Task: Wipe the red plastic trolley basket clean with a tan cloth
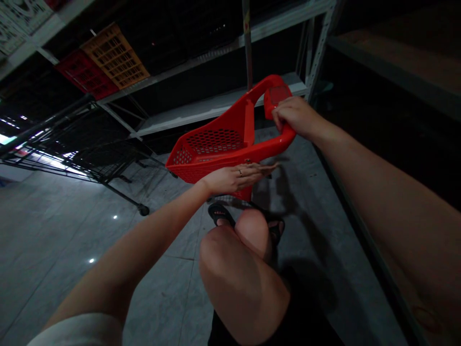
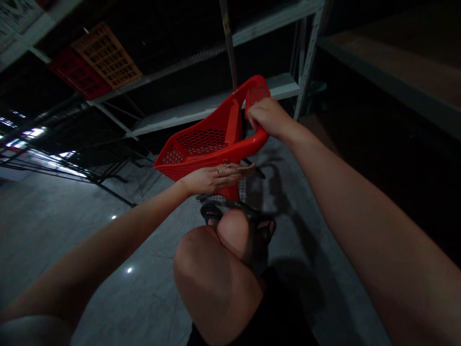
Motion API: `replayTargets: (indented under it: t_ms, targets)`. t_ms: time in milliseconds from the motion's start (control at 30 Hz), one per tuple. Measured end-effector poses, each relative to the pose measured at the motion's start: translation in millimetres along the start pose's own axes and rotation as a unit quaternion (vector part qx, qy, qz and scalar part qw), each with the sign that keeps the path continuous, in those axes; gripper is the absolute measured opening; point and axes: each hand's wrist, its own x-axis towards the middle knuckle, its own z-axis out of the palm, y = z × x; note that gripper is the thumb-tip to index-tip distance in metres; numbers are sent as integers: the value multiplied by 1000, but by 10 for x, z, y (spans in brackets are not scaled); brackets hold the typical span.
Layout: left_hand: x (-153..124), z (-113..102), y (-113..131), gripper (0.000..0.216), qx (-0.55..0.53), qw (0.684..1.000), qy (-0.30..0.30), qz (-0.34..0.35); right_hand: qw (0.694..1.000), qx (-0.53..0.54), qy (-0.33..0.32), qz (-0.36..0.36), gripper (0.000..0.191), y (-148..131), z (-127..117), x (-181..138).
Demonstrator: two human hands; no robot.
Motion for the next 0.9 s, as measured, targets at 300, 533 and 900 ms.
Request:
replayTargets:
  t_ms: [300,533,900]
  targets:
    - [118,-506,28,53,-17,997,48,50,998,46,5,-40,54,-115,-54,-31]
    - [25,-43,-110,56,54,998,28,29,997,61,9,-36,57,-80,-50,-24]
    - [-51,-67,-185,56,146,984,-49,90,995,85,-1,-57,47,-30,-62,-24]
